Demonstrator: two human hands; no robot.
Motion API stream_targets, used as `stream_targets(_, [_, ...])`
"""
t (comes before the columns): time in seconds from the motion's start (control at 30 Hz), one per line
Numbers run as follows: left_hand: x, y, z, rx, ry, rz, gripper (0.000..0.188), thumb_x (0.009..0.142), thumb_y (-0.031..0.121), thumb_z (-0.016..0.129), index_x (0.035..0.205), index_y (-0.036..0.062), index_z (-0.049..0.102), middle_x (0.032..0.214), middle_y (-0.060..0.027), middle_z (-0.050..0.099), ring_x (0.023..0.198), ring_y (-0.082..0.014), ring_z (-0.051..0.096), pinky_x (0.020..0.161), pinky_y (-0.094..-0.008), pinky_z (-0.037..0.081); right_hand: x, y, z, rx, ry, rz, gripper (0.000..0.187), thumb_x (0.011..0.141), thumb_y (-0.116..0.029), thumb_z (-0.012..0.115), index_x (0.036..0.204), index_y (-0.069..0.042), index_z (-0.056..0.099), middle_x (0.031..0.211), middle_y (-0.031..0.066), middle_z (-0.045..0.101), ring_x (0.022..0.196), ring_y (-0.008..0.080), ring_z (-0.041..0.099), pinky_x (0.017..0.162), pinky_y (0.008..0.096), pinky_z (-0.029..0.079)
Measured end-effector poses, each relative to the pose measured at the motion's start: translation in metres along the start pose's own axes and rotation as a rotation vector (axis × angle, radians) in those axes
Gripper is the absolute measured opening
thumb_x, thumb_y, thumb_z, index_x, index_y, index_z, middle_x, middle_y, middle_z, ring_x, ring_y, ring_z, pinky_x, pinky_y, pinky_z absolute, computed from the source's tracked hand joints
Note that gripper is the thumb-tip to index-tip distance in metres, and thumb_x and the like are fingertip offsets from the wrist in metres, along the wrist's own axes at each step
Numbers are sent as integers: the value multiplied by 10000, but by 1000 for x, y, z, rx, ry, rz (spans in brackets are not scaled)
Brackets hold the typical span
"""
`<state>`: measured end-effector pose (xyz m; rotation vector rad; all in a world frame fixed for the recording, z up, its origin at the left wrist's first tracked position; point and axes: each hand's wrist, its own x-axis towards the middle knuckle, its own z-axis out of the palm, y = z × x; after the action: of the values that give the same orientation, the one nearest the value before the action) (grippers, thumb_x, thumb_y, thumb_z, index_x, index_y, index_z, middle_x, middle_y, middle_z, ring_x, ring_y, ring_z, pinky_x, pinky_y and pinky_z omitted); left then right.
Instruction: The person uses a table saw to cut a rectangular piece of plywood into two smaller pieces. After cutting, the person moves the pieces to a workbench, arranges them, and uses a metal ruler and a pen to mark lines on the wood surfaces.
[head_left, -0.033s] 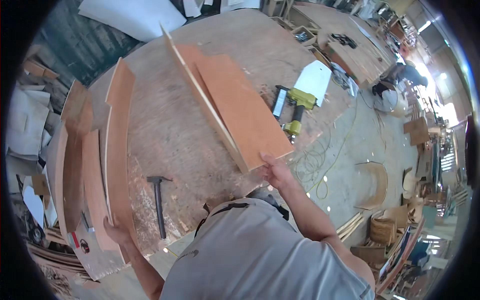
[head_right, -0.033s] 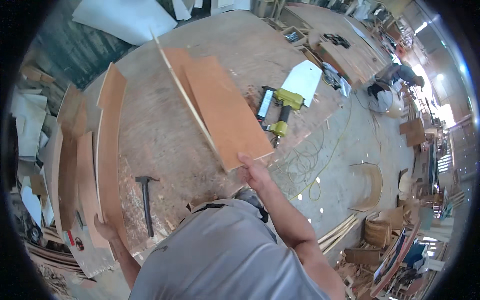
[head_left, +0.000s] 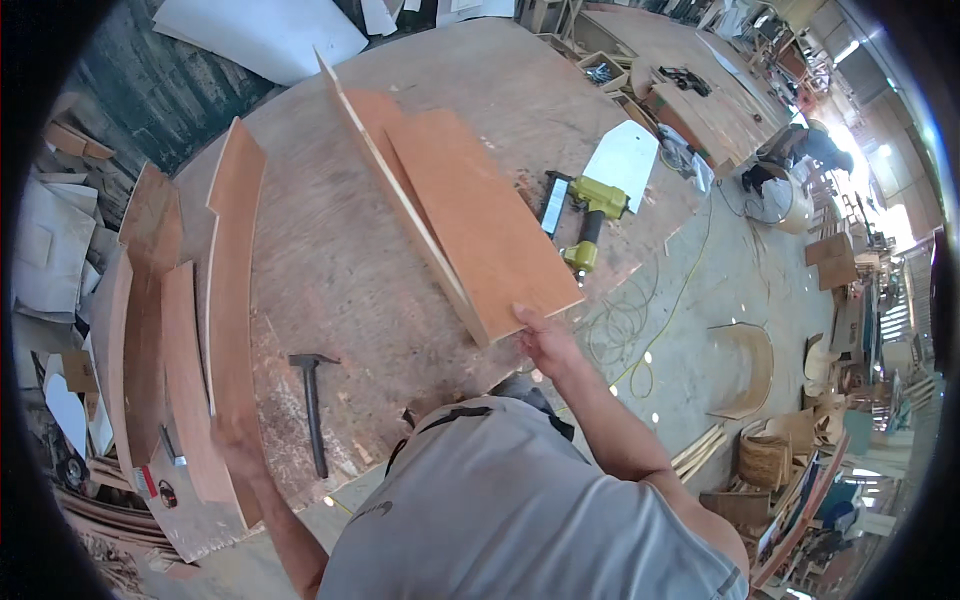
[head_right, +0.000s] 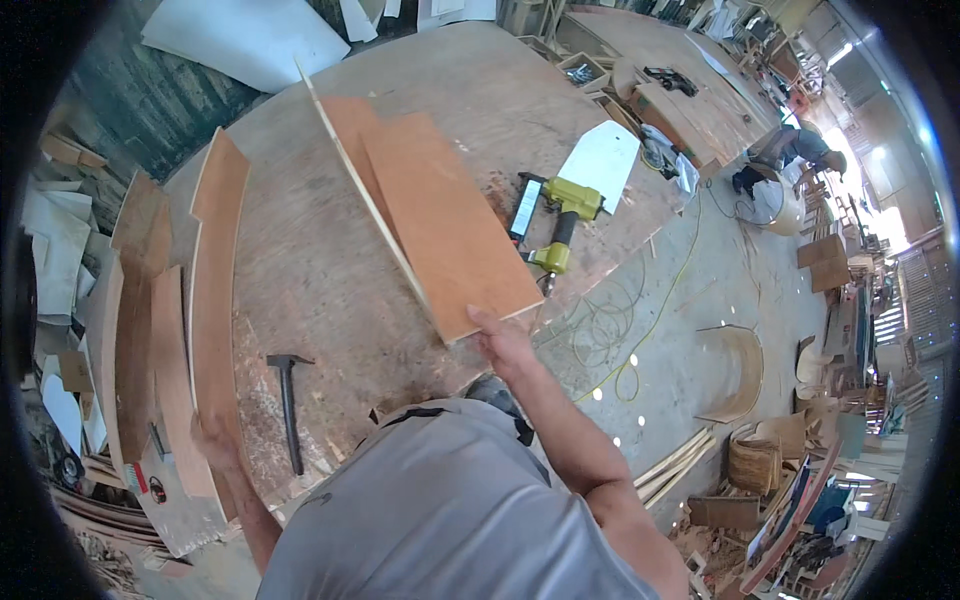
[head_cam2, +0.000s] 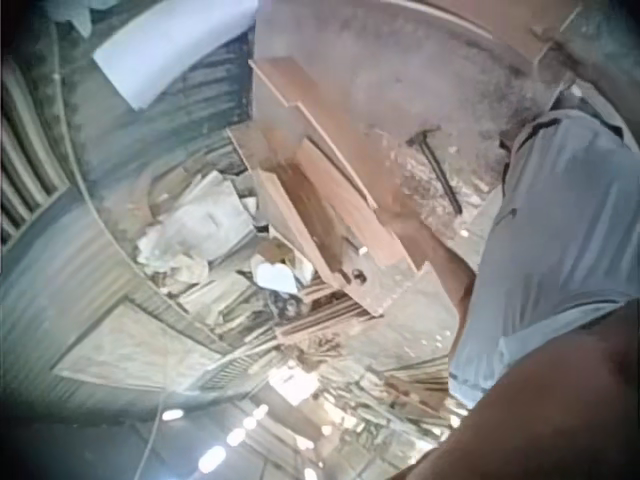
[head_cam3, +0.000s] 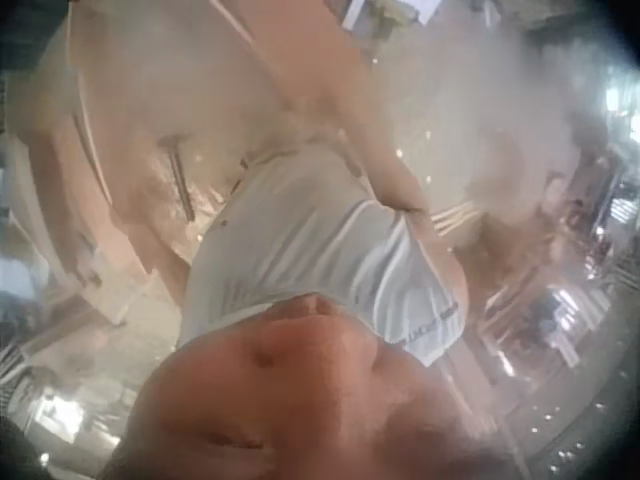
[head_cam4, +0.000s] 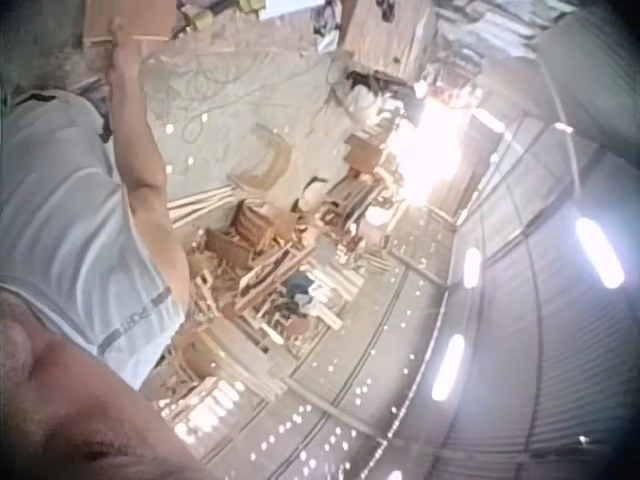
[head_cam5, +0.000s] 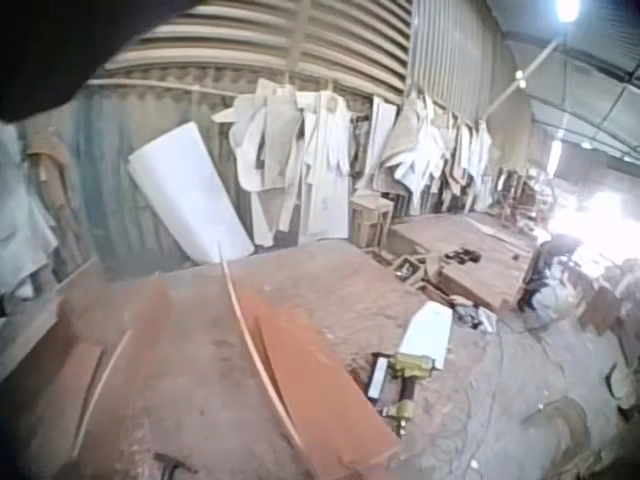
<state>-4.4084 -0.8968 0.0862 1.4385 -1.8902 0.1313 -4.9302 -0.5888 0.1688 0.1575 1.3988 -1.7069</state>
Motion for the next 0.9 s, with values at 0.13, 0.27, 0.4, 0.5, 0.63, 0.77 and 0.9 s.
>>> stream_targets(0.13, [13, 290, 31, -1184, -914, -737, 406, 961, 411, 614, 1145, 49, 610, 1116, -102, 643, 1002, -196, 626, 853, -327, 513, -15, -22, 28, -100, -118, -125, 345, 876, -277, 735, 1125, -61, 635, 998, 25, 684, 888, 164, 641, 729, 312, 494])
stream_targets(0.27, [21, 447, 50, -1403, -1427, -1032, 419, 973, 371, 600, 1208, 25, 588, 1134, -107, 665, 980, -209, 660, 824, -349, 543, -18, -35, 32, -259, -259, -97, 355, 858, -286, 745, 1089, -29, 664, 988, 35, 688, 865, 151, 632, 718, 303, 491])
stream_targets(0.4, [9, 502, 65, -1222, -1218, -894, 460, 977, 321, 601, 1261, -39, 562, 1163, -126, 667, 1016, -217, 666, 876, -354, 540, 41, -49, -62, -765, -445, -742, 355, 854, -261, 737, 1085, -1, 666, 958, 90, 687, 863, 168, 633, 747, 321, 499])
stream_targets(0.5, [1, 499, 60, -1233, -1110, -877, 424, 978, 288, 603, 1229, -54, 590, 1129, -124, 683, 978, -204, 674, 873, -348, 537, 121, -83, -152, -834, 209, -631, 396, 859, -245, 728, 1124, 34, 635, 969, 147, 690, 855, 279, 670, 758, 361, 525])
stream_targets(0.63, [-12, 511, 32, -1226, -1096, -944, 447, 970, 280, 603, 1284, -34, 554, 1210, -136, 648, 1066, -222, 648, 917, -366, 529, 274, -77, -232, -624, 461, -318, 567, 728, -429, 799, 979, 61, 662, 833, 211, 698, 746, 325, 689, 685, 424, 534])
stream_targets(0.77, [-24, 538, 9, -1078, -982, -903, 399, 949, 251, 638, 1208, -51, 608, 1112, -125, 689, 961, -198, 677, 855, -328, 537, 310, -85, -232, -599, 508, -242, 526, 720, -337, 819, 1022, 62, 658, 851, 178, 704, 754, 279, 684, 679, 407, 530])
stream_targets(0.9, [-51, 533, -5, -1085, -873, -991, 385, 944, 243, 649, 1198, -44, 614, 1106, -121, 689, 954, -188, 675, 844, -323, 535, 294, -129, -250, -450, 370, -271, 412, 736, -235, 820, 1003, 36, 664, 840, 100, 697, 732, 181, 645, 652, 348, 518])
